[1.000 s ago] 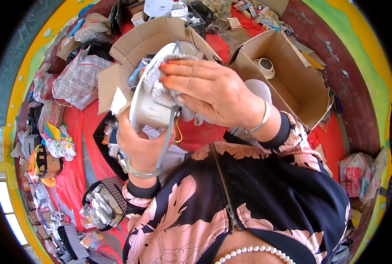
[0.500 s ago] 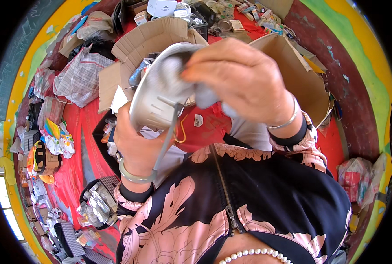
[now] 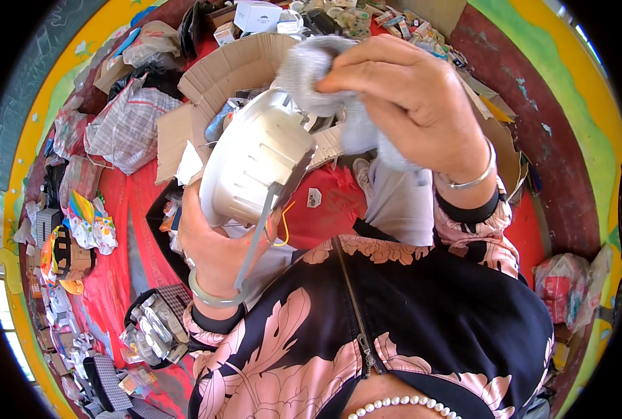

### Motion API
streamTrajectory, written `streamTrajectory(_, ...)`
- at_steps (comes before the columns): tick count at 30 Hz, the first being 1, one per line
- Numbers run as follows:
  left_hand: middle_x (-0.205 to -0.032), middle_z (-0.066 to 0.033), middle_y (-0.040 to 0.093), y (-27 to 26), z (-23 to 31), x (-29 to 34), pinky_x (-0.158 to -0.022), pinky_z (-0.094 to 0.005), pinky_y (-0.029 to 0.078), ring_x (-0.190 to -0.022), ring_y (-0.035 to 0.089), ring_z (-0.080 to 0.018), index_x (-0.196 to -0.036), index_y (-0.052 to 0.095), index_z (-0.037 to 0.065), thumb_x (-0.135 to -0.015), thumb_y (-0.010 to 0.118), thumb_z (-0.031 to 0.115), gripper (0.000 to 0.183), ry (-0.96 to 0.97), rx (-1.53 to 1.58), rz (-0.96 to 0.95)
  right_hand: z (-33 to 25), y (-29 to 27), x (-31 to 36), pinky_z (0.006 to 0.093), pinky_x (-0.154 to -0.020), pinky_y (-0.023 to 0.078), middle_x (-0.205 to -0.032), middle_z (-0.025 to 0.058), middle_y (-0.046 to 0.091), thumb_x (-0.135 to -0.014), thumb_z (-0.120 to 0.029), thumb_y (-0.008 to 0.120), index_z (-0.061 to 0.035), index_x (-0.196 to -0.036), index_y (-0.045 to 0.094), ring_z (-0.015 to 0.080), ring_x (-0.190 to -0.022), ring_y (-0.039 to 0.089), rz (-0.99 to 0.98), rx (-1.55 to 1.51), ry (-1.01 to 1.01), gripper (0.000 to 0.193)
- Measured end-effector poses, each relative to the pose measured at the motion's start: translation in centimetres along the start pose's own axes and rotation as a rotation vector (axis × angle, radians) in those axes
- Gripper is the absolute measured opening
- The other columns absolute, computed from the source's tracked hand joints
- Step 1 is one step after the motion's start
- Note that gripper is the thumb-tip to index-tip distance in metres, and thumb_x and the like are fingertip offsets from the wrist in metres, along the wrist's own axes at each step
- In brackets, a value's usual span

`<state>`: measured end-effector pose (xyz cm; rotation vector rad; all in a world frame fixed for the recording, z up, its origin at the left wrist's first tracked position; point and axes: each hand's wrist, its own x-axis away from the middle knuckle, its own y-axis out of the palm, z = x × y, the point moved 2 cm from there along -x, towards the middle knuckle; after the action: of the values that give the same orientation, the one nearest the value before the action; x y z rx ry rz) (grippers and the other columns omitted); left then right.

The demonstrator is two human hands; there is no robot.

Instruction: The person wipes the surface of a plate with a cloth, picks up a light fixture to wipe its exterior and internal rim, and places the items into a cardboard box.

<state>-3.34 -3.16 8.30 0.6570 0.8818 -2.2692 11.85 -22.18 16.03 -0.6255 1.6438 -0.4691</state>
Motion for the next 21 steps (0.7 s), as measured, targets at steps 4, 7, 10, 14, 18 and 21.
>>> streamTrajectory(4,-0.096,-0.0133,0.062,0.4,0.1,0.4,-0.075,-0.0305,0.051,-0.086,0.063,-0.019,-0.11,0.051,-0.005,-0.058,0.084,0.021,0.066,-0.095,0.135,0.01,-0.5,3.8,-0.1,0.036,-0.076,0.048,-0.088,0.0116,0.061,-0.06,0.002,0.058,0.0041,-0.09,0.063,0.0304,-0.084,0.055,0.006,-0.031,-0.114,0.03)
streamTrajectory(7,-0.1,-0.0126,0.06,0.4,-0.6,0.8,-0.077,-0.0305,0.05,-0.089,0.061,-0.018,-0.111,0.049,-0.006,-0.059,0.083,0.017,0.067,-0.126,0.244,0.014,-1.1,4.8,0.1,0.0352,-0.075,0.048,-0.088,0.0108,0.061,-0.059,0.003,0.058,0.0027,-0.088,0.064,0.0298,-0.085,0.055,0.028,-0.047,-0.055,0.03)
streamTrajectory(10,-0.102,-0.0122,0.058,0.2,-1.2,1.0,-0.078,-0.0297,0.049,-0.092,0.059,-0.0173,-0.112,0.048,-0.007,-0.059,0.083,0.014,0.067,-0.148,0.203,0.006,-0.8,4.2,1.0,0.0354,-0.074,0.048,-0.085,0.011,0.06,-0.06,0.006,0.055,0.0003,-0.085,0.065,0.0294,-0.086,0.055,-0.087,-0.183,-0.006,0.028)
streamTrajectory(14,-0.104,-0.0121,0.057,-0.6,-1.7,0.8,-0.079,-0.0294,0.049,-0.094,0.058,-0.0174,-0.114,0.047,-0.006,-0.059,0.082,0.014,0.068,-0.178,0.153,0.051,0.3,1.8,0.9,0.0363,-0.071,0.048,-0.081,0.0111,0.059,-0.063,0.006,0.05,-0.0019,-0.081,0.066,0.03,-0.08,0.057,-0.125,-0.243,0.085,0.025)
streamTrajectory(18,-0.099,-0.0083,0.059,0.2,-0.8,0.4,-0.08,-0.0285,0.046,-0.089,0.058,-0.0159,-0.109,0.052,-0.003,-0.056,0.082,0.013,0.063,-0.202,0.304,0.094,-0.4,2.5,-0.6,0.0321,-0.073,0.048,-0.099,0.0142,0.06,-0.069,0.008,0.053,0.0001,-0.094,0.066,0.0286,-0.086,0.058,0.038,-0.047,-0.002,0.029)
streamTrajectory(21,-0.107,-0.0127,0.058,0.4,-0.6,0.5,-0.079,-0.0306,0.049,-0.093,0.059,-0.0173,-0.113,0.049,-0.005,-0.058,0.081,0.008,0.065,-0.174,0.266,0.045,-1.6,5.1,-0.7,0.0372,-0.08,0.049,-0.11,0.0174,0.059,-0.068,0.006,0.056,0.0005,-0.103,0.063,0.0325,-0.093,0.057,-0.045,-0.073,-0.058,0.036)
